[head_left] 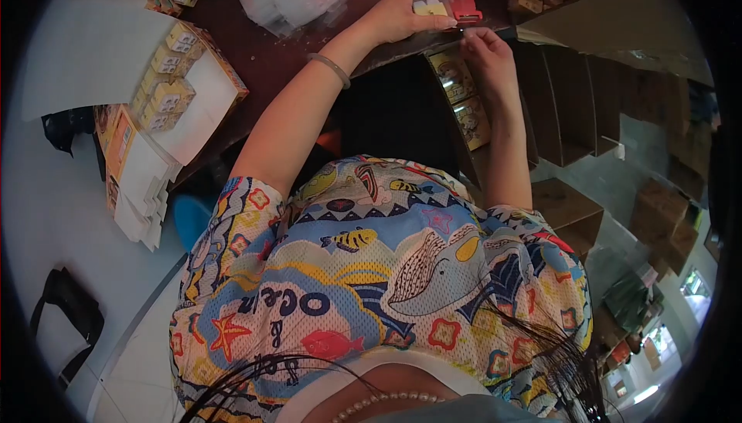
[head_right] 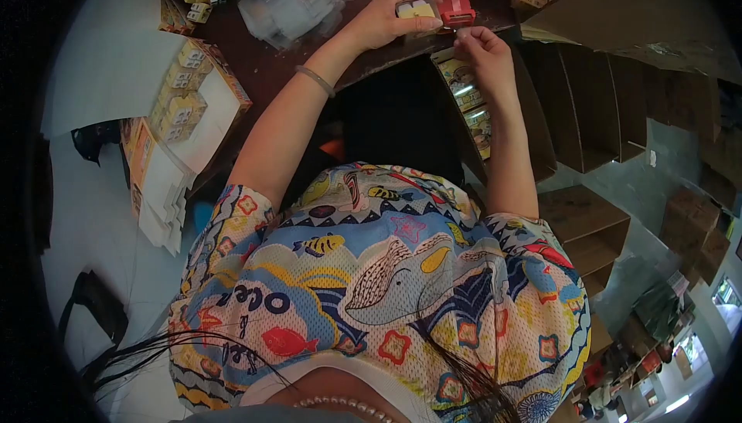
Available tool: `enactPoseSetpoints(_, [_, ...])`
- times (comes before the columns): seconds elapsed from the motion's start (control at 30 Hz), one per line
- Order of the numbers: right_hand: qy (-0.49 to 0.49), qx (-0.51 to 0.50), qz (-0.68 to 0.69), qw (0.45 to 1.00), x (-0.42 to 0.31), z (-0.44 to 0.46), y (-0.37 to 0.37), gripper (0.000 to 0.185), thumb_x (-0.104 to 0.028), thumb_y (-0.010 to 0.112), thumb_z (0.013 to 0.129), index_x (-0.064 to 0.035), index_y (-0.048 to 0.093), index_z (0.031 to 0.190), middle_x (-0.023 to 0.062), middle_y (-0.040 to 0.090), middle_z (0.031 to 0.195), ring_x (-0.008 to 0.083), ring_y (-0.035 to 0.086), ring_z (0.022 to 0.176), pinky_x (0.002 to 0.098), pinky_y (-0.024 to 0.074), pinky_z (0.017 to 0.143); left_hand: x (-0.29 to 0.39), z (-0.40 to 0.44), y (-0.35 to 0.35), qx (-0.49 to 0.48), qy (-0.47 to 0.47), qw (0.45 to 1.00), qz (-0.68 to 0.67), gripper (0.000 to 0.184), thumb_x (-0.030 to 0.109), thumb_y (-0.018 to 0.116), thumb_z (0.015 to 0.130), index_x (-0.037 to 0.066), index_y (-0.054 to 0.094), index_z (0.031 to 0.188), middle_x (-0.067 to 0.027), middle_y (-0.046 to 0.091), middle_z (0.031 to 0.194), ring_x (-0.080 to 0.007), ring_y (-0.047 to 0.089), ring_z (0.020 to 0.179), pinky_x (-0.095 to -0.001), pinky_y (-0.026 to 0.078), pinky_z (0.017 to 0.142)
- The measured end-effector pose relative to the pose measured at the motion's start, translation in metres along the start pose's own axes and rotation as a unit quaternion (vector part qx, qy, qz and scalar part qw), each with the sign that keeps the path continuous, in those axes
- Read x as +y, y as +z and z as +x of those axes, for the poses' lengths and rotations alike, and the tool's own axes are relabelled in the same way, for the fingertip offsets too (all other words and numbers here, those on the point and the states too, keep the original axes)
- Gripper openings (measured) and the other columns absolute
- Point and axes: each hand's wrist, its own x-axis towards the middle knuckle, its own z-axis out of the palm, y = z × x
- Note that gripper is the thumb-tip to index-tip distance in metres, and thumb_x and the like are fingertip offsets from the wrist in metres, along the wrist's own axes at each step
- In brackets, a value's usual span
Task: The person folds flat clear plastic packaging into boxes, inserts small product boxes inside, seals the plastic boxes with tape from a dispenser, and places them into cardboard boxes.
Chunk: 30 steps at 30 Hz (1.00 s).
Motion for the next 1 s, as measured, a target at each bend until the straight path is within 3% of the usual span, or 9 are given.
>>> enactPoseSetpoints(0.1, [-0.047,0.004,-0.129,0.991,0.019,0.003,-0.004,0.014,-0.016,0.062,0.096,-0.0029,0.064,0.099,-0.0008,0.063,0.085,0.0073,0.060,0.079,0.0241,0.0499,0.077,0.007,-0.003,-0.001,0.010,-0.007,1.000,0.018,0.039,0.028,0.073,0.087,0.008,0.062,0.118,-0.0045,0.065,0.118,-0.0136,0.061,0.105,-0.0304,0.047,0.094])
enactPoseSetpoints(0.2, [-0.027,-0.046,0.017,0.998,0.008,-0.022,0.008,0.014,-0.017,0.063,0.096,-0.0028,0.064,0.098,-0.0017,0.063,0.083,0.0067,0.059,0.079,0.0231,0.0486,0.075,0.012,-0.018,0.000,0.042,-0.028,0.999,0.007,0.032,0.026,0.066,0.092,0.007,0.062,0.117,-0.0046,0.065,0.110,-0.0122,0.060,0.102,-0.0293,0.047,0.091])
enactPoseSetpoints(0.3, [-0.068,-0.131,0.013,0.989,-0.010,-0.033,0.039,0.015,-0.017,0.065,0.095,-0.0023,0.064,0.098,-0.0016,0.063,0.083,0.0064,0.059,0.078,0.0219,0.0480,0.074,0.003,-0.038,-0.003,0.065,-0.029,0.995,-0.066,0.027,0.025,0.053,0.099,0.005,0.061,0.116,-0.0043,0.065,0.104,-0.0113,0.059,0.098,-0.0285,0.047,0.089])
enactPoseSetpoints(0.43, [-0.068,-0.154,-0.007,0.986,-0.018,-0.029,0.065,0.016,-0.017,0.069,0.092,-0.0019,0.065,0.095,-0.0006,0.064,0.082,0.0054,0.058,0.076,0.0205,0.0468,0.073,0.008,-0.048,-0.008,0.069,-0.035,0.996,-0.039,0.029,0.029,0.052,0.100,0.006,0.060,0.117,-0.0042,0.064,0.103,-0.0116,0.059,0.099,-0.0287,0.046,0.089])
enactPoseSetpoints(0.7, [-0.078,-0.091,-0.129,0.984,-0.014,-0.022,0.066,0.021,-0.021,0.071,0.091,-0.0011,0.065,0.092,0.0002,0.066,0.077,0.0050,0.057,0.070,0.0200,0.0450,0.066,0.019,-0.059,-0.006,0.062,-0.049,0.996,-0.048,0.033,0.032,0.054,0.099,0.007,0.058,0.120,-0.0047,0.063,0.106,-0.0123,0.059,0.101,-0.0285,0.045,0.092])
enactPoseSetpoints(0.8, [-0.135,0.027,-0.231,0.963,0.014,-0.017,0.071,0.029,-0.025,0.073,0.090,0.0005,0.062,0.100,0.0015,0.066,0.077,0.0069,0.059,0.071,0.0216,0.0466,0.069,0.011,-0.061,-0.002,0.108,-0.035,0.984,-0.135,0.032,0.031,0.052,0.101,0.006,0.056,0.120,-0.0067,0.062,0.111,-0.0146,0.058,0.109,-0.0300,0.046,0.096])
enactPoseSetpoints(0.83, [-0.187,0.012,-0.199,0.962,0.018,-0.020,0.074,0.040,-0.029,0.074,0.089,0.0016,0.059,0.111,0.0033,0.067,0.081,0.0110,0.062,0.075,0.0250,0.0487,0.072,0.014,-0.062,-0.004,0.134,-0.030,0.963,-0.231,0.031,0.031,0.051,0.101,0.006,0.056,0.120,-0.0078,0.061,0.113,-0.0170,0.057,0.113,-0.0320,0.045,0.098])
enactPoseSetpoints(0.93, [-0.130,-0.060,-0.028,0.989,0.006,-0.030,0.075,0.046,-0.026,0.072,0.090,0.0011,0.056,0.124,0.0078,0.068,0.099,0.0120,0.063,0.091,0.0263,0.0504,0.078,0.021,-0.083,0.000,0.180,-0.012,0.869,-0.462,0.025,0.026,0.048,0.102,0.007,0.055,0.116,-0.0102,0.060,0.116,-0.0236,0.055,0.120,-0.0373,0.044,0.103])
enactPoseSetpoints(1.0, [-0.144,-0.053,-0.090,0.984,-0.011,-0.032,0.077,0.044,-0.023,0.071,0.091,0.0006,0.056,0.125,0.0071,0.068,0.101,0.0109,0.063,0.093,0.0251,0.0504,0.080,0.025,-0.088,0.002,0.178,0.028,0.824,-0.538,0.018,0.021,0.047,0.102,0.008,0.056,0.111,-0.0108,0.062,0.114,-0.0268,0.056,0.120,-0.0400,0.044,0.103])
